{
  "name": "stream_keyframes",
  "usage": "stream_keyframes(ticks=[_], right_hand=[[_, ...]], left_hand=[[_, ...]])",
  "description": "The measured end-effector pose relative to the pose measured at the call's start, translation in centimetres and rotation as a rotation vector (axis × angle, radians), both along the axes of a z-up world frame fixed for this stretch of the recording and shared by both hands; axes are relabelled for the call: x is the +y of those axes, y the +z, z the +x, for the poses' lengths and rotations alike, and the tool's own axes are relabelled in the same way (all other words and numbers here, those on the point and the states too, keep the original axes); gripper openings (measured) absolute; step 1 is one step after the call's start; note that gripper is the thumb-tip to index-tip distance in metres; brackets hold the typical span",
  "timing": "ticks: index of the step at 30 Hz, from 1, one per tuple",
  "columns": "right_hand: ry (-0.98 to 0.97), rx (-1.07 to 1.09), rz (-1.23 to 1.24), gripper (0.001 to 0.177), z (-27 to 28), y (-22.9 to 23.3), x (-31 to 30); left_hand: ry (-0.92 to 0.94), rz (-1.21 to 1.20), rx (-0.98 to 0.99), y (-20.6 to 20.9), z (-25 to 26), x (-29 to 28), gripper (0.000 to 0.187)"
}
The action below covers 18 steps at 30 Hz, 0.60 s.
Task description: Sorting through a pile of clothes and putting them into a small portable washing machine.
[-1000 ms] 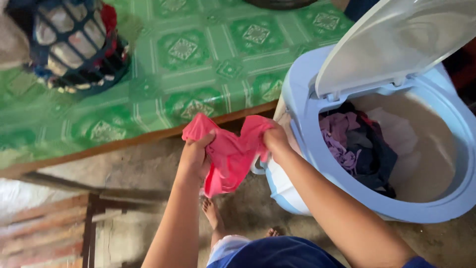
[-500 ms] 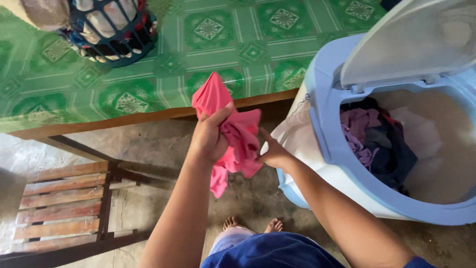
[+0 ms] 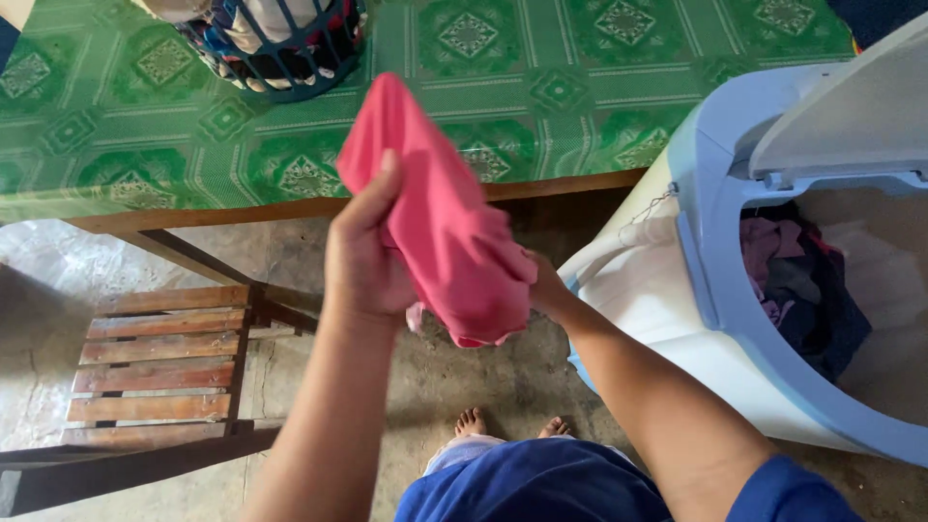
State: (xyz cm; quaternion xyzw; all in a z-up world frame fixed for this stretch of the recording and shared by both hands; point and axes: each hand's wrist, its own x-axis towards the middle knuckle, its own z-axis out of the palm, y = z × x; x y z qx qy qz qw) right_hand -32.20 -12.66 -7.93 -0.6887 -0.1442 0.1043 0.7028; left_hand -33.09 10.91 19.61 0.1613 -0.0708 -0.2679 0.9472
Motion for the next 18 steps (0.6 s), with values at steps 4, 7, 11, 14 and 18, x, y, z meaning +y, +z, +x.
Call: stream_keyframes(ticks=[4,7,11,14,18], right_hand=[[-0.085,0.081,0.1,0.052,1.6,1.8,1.2],[-0.258,0.328,0.347,0.04,3.1,3.5,1.2],[-0.362,0.505,0.613,0.045,4.4,6.2,1.5],[-0.332,0.5,0.764,0.048,4.5,7.3,2.0],[-0.186,0.321,0.759,0.041,3.0,9.9,2.5]], left_hand=[[0.108,0.088,0.0,-4.1,3.0,3.6,0.033],[0.328,0.517,0.011,-9.7,6.6,5.7,0.027],[0.091,1.348,-0.177,-18.1,9.8,8.5,0.041],[-0.035,1.837,-0.363,-19.1,9.9,7.8,0.056],[-0.152,2.004,-0.342,-16.9,8.7,3.5,0.122]])
